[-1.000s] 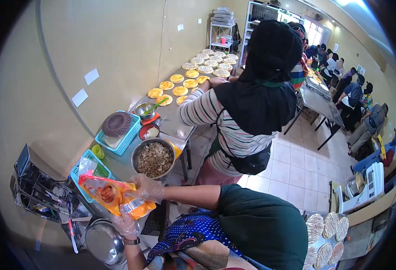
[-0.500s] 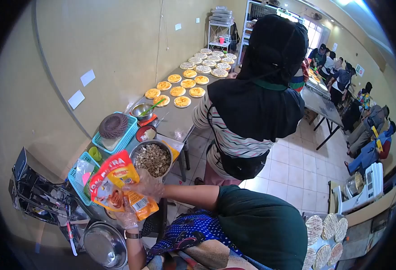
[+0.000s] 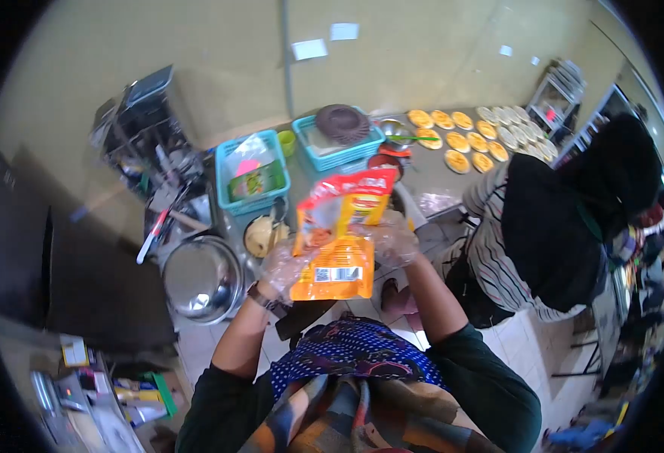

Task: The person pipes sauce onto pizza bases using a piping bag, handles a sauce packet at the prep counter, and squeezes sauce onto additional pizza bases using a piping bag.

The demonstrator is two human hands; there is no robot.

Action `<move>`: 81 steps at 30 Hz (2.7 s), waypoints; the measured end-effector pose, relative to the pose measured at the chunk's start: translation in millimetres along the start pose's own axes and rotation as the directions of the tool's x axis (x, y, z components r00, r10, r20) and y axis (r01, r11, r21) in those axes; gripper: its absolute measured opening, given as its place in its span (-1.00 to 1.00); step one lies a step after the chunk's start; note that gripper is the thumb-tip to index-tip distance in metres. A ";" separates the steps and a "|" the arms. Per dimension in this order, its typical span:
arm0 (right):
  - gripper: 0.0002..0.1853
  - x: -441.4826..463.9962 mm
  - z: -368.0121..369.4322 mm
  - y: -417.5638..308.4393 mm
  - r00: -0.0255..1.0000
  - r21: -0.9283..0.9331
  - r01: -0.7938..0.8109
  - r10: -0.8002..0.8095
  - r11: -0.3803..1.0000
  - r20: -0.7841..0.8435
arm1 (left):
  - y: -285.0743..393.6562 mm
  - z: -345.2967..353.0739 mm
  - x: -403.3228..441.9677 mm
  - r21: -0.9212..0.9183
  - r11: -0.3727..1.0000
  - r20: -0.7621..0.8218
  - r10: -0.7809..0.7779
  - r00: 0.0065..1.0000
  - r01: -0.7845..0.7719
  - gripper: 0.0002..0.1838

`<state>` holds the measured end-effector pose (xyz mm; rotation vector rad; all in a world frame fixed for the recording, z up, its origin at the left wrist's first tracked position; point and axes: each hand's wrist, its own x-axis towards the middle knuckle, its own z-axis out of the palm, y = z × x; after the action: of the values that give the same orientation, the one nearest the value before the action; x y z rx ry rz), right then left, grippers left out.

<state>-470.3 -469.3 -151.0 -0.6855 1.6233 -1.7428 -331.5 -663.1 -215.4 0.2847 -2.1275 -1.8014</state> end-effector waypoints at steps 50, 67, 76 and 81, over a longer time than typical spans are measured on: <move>-0.64 33.3 -18.4 87.6 0.886 -0.191 -0.423 0.448 0.886 0.117 | -62.0 70.6 -25.5 -0.487 0.762 -0.003 -0.491 0.871 0.427 -0.68; -0.61 104.5 -12.9 76.9 0.511 -0.848 -0.013 0.732 0.531 0.450 | -112.9 76.1 -31.1 -0.573 0.670 0.188 -0.453 0.871 0.472 -0.71; -0.79 114.3 -8.6 125.1 0.854 -0.966 0.251 0.482 -0.055 0.195 | -97.0 94.4 -6.7 -0.702 0.500 0.134 -0.607 0.783 0.508 -0.79; -0.82 130.3 -5.5 121.1 0.676 -0.703 0.655 0.630 -0.276 0.383 | -102.3 101.1 -11.4 -0.962 0.073 0.198 -0.481 0.854 0.264 -0.76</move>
<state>-546.1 -566.9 -279.1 -1.8496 1.9070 0.8427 -365.9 -584.6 -331.5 0.6321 -0.3107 -2.8800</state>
